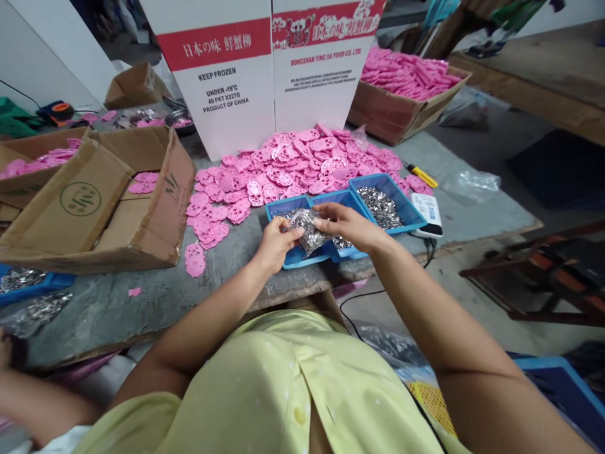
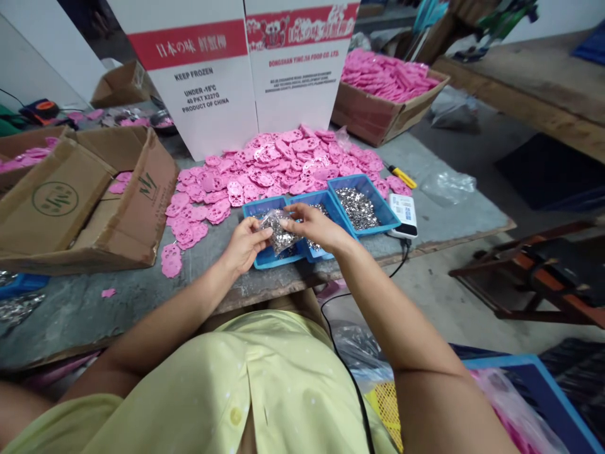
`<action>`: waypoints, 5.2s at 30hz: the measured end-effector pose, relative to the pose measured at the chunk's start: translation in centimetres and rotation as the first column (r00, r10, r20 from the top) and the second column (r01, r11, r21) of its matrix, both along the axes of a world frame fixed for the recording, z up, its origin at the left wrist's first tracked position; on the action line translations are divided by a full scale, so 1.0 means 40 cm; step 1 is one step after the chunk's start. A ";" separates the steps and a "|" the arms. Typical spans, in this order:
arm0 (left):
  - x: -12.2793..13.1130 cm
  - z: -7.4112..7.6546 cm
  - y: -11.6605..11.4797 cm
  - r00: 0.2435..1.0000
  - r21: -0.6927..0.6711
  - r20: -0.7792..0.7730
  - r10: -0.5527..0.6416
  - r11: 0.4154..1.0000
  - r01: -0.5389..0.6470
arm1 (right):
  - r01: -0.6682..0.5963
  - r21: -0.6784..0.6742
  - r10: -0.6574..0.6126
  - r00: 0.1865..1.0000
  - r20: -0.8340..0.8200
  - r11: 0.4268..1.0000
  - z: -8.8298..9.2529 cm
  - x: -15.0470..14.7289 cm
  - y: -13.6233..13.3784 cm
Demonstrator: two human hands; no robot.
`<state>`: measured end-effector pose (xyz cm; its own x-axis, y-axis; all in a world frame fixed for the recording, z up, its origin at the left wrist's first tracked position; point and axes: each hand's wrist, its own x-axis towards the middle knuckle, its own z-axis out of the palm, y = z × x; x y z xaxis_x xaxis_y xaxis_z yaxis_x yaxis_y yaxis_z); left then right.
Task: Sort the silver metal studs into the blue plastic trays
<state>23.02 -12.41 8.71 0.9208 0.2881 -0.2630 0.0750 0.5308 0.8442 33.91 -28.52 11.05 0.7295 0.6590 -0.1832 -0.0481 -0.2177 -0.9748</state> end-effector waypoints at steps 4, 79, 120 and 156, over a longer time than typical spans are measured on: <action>0.014 -0.006 -0.015 1.000 -0.081 0.005 0.017 0.997 -0.017 | -0.040 0.049 0.045 0.994 -0.100 0.998 0.008 -0.011 -0.027; -0.050 -0.036 -0.034 0.990 0.685 0.138 -0.011 0.724 -0.087 | 0.098 -0.359 0.305 0.352 0.885 0.928 0.070 -0.053 0.034; -0.073 -0.001 0.001 0.992 0.686 0.126 -0.002 0.722 -0.086 | 0.036 0.023 -0.041 0.947 0.318 0.999 0.020 -0.038 0.055; -0.081 0.038 0.007 0.976 0.721 0.197 0.089 0.662 -0.205 | 0.207 0.394 -0.258 0.963 0.081 0.896 -0.002 -0.102 0.088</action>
<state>19.79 -12.14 10.23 0.8574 0.4680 0.2141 -0.0919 -0.2700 0.9585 29.84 -24.98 10.98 0.8704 0.4686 0.1510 0.0783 0.1710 -0.9822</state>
